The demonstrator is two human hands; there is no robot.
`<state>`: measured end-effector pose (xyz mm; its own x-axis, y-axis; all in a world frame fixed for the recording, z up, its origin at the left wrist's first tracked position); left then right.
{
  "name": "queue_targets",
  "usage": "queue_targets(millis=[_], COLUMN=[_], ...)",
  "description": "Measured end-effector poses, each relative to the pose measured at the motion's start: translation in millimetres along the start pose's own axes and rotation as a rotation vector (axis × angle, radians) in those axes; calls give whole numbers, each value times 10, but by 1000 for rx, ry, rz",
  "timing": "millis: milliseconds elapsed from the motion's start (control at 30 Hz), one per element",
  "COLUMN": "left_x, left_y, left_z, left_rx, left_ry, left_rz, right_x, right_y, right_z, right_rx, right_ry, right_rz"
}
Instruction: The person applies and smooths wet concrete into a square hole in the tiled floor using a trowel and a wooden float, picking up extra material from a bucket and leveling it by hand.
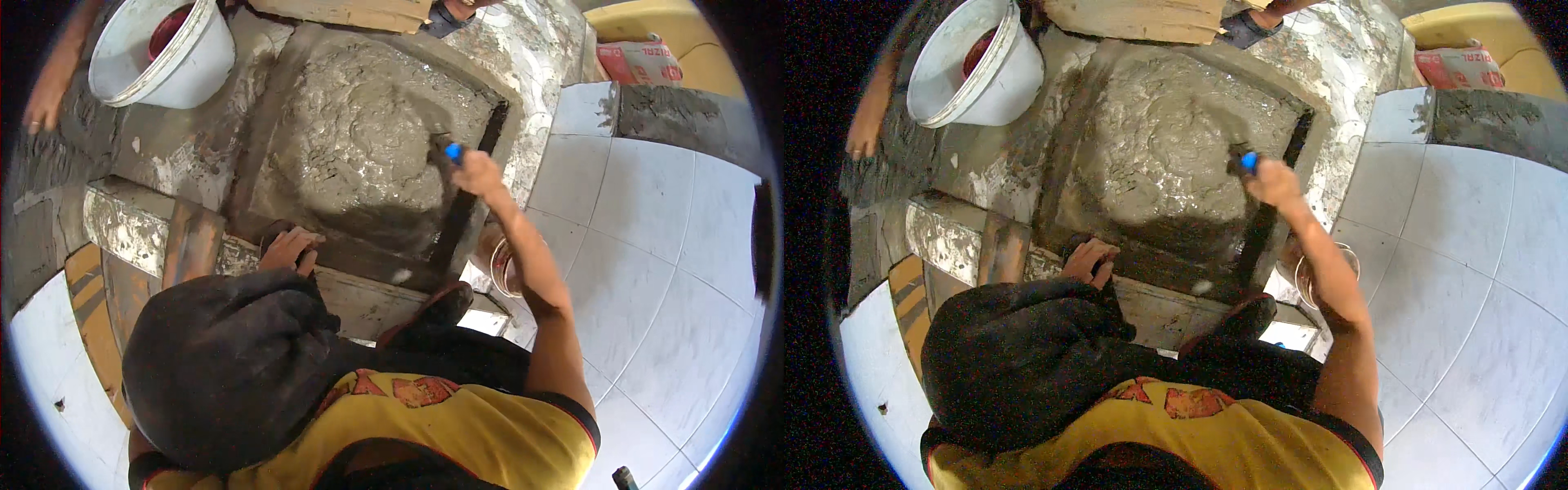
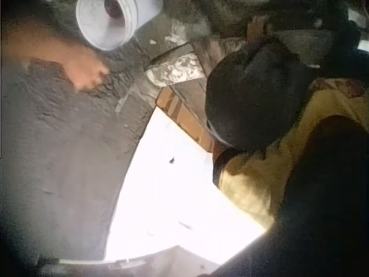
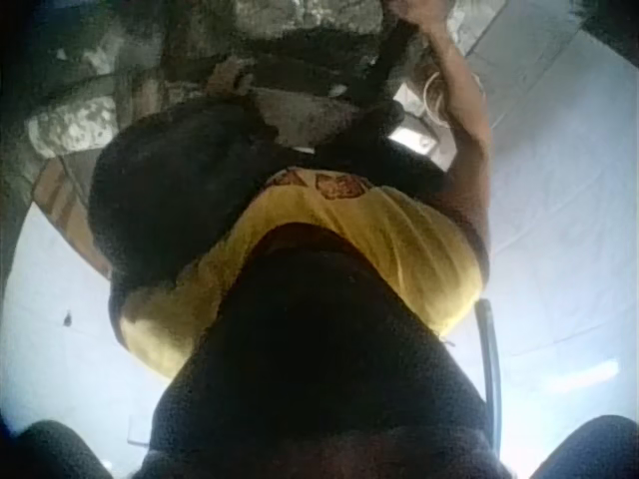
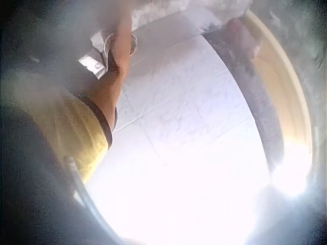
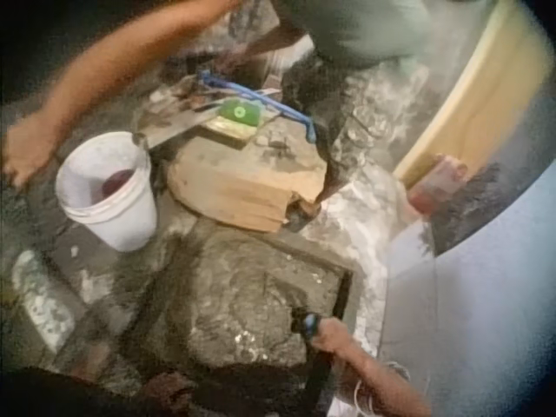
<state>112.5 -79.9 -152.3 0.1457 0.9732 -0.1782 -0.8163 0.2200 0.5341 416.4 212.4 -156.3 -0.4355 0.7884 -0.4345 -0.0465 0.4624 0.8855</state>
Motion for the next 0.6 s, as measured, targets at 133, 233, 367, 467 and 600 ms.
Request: queue_targets(millis=[133,233,367,467,600], left_x=[43,-6,58,57,41], left_y=[19,-92,17,70,-149], left_z=[21,-157,14,23,-279], left_rx=[17,-26,-7,-19,132], left_ry=[5,8,-10,37,-4], left_rz=[-19,-51,-3,-2,-73], right_x=[78,288,247,-149,-161], right_y=[236,63,-615,-657,-111], right_z=[482,558,1028,863,911], right_rx=[530,802,1159,1231,684], right_ry=[-145,-429,-83,-8,2], right_rz=[-59,-262,-194,-255,-235])
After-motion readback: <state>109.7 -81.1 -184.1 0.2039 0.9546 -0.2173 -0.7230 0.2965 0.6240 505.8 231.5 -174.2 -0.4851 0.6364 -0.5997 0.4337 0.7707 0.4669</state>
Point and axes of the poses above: each hand's wrist, its own x-axis towards the middle knuckle, its own y-axis out of the back of the hand, z = x × y, the point moved 7 cm from there along x, towards the middle knuckle, and after that the axes turned 3 degrees about y, right-handed, at the moved point
